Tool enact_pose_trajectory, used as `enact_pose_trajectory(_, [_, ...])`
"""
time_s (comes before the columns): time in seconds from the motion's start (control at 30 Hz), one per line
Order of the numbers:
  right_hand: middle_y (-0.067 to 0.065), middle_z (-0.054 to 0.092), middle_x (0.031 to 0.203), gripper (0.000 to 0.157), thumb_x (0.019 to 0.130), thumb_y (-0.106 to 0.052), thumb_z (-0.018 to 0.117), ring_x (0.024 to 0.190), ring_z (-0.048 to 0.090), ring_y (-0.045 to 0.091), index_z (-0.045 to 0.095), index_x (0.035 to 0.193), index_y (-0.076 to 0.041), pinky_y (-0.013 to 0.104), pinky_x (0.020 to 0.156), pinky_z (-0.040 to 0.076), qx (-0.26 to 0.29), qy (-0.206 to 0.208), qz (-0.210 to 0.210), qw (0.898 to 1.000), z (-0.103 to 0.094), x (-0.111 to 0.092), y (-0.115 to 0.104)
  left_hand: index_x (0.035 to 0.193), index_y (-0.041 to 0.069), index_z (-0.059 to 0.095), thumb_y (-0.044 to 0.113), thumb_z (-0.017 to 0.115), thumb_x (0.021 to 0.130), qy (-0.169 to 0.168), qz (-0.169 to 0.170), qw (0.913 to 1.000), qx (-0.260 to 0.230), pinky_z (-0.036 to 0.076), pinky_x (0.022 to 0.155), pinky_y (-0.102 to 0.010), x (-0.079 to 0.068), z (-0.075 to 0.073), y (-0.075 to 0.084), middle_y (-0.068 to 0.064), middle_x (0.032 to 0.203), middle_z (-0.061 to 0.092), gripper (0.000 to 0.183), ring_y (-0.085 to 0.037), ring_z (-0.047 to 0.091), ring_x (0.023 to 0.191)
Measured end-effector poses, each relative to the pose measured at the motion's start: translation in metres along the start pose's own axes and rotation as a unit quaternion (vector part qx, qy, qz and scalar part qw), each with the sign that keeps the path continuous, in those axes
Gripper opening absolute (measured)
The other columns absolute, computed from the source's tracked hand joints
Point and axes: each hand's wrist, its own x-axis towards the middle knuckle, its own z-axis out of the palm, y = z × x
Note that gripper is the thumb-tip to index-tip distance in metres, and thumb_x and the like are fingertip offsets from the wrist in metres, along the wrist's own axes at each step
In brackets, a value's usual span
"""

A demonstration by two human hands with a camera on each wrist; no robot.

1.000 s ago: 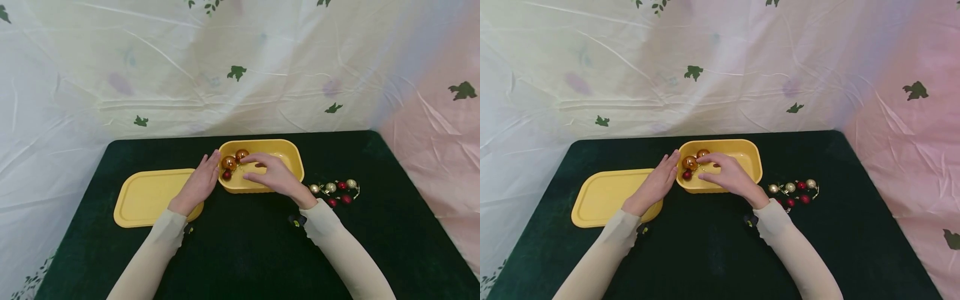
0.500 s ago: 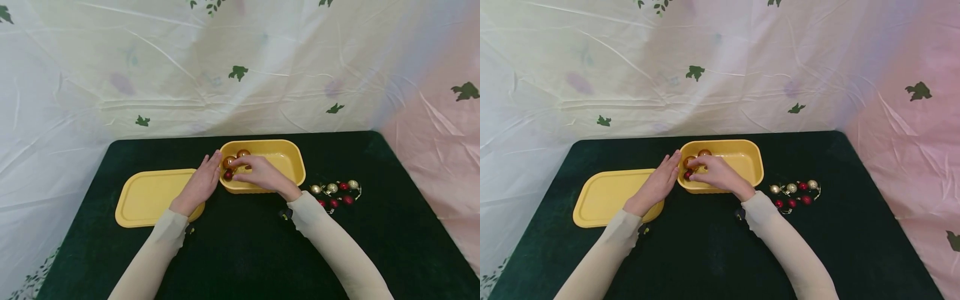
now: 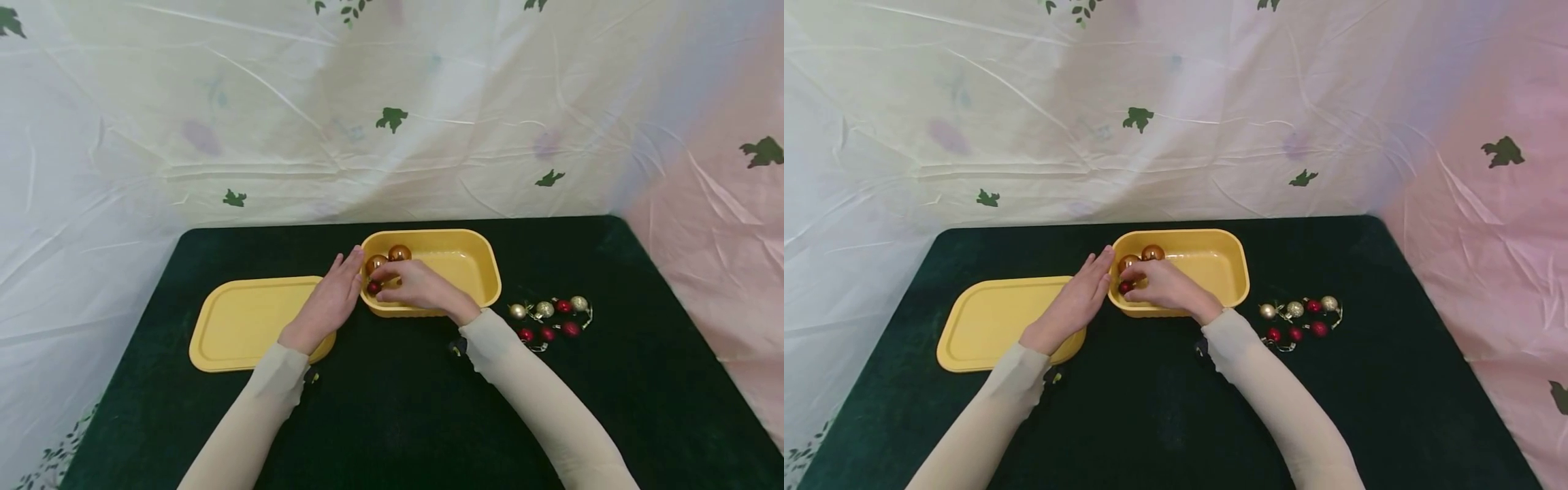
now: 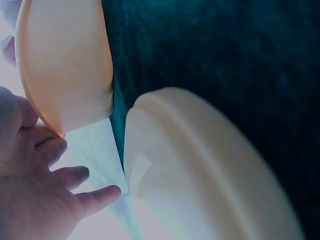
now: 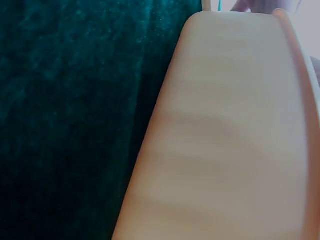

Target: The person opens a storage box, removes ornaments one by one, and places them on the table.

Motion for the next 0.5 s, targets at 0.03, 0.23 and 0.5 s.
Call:
enact_pose_trajectory(0.03, [-0.001,0.071,0.123,0.039,0.097,-0.025,0.076,0.105,0.062,0.019,0.07,0.134,-0.016,0.036,0.098,0.052,-0.003,-0.002,0.004,1.0,0.0004,0.0009,0.0001,0.166,0.011,0.019,0.028,0.032,0.115,0.0,0.0,1.0,0.0,0.019,0.126,-0.05,-0.0001,0.0,0.0002,-0.008,0.172,0.017,0.056,-0.035,0.018,0.157])
enact_pose_trajectory(0.23, [0.0,0.07,0.123,0.039,0.097,-0.024,0.076,0.106,0.061,0.018,0.07,0.134,-0.014,0.037,0.103,0.05,-0.026,-0.007,0.01,1.0,0.0023,0.0062,0.0017,0.166,0.008,0.019,0.027,0.033,0.115,0.001,0.006,1.0,0.006,0.02,0.126,-0.051,-0.0002,-0.0003,-0.0001,-0.01,0.172,0.018,0.056,-0.037,0.018,0.157])
enact_pose_trajectory(0.5, [0.001,0.071,0.121,0.035,0.096,-0.019,0.077,0.106,0.062,0.017,0.072,0.13,-0.011,0.037,0.105,0.05,-0.048,-0.01,-0.002,0.999,0.0037,0.0104,0.0029,0.166,0.008,0.02,0.027,0.032,0.115,0.002,0.007,1.0,0.004,0.019,0.126,-0.05,0.0009,0.0002,-0.0012,-0.01,0.172,0.019,0.055,-0.035,0.019,0.157])
